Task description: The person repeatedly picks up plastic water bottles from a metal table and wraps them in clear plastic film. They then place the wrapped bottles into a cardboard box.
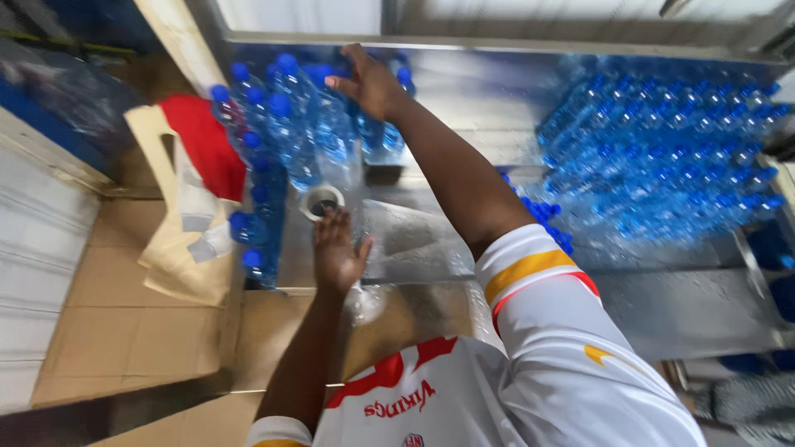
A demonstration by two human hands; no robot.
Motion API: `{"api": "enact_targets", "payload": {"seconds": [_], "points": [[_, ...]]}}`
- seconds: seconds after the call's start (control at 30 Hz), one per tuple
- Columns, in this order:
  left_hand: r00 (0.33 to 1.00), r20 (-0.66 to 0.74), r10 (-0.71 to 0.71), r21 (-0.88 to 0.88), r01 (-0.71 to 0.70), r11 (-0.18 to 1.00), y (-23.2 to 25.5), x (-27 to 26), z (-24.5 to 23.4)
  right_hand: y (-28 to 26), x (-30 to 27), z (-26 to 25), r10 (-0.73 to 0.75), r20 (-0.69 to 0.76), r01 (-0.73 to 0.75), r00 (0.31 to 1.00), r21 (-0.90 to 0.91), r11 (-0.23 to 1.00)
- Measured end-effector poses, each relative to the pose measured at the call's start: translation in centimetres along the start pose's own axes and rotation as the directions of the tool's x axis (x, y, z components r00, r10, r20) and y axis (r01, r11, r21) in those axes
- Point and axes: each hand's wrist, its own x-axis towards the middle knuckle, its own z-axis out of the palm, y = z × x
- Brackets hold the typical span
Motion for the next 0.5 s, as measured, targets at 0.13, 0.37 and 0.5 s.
{"api": "enact_targets", "payload": {"seconds": [0.13, 0.37, 0.5], "points": [[0.986, -0.133, 0.099, -0.083, -0.11, 0.99, -0.2, -0.2, -0.3, 8.7, -5.5, -0.1, -0.016, -0.012, 0.015, 1.0, -0.092, 0.996], [0.991, -0.089, 0.102, 0.07, -0.096, 0.993, -0.7, 0.8, -0.6, 25.3, -22.5, 2.9, 0.65, 0.038, -0.511, 0.759, -0.583, 0.631], [1.0, 0.02, -0.023, 0.036, 0.022, 0.999, 0.0, 0.6, -2.1, 28.7, -28.9, 4.4, 0.414, -0.386, -0.562, 0.825, -0.639, 0.525]]}}
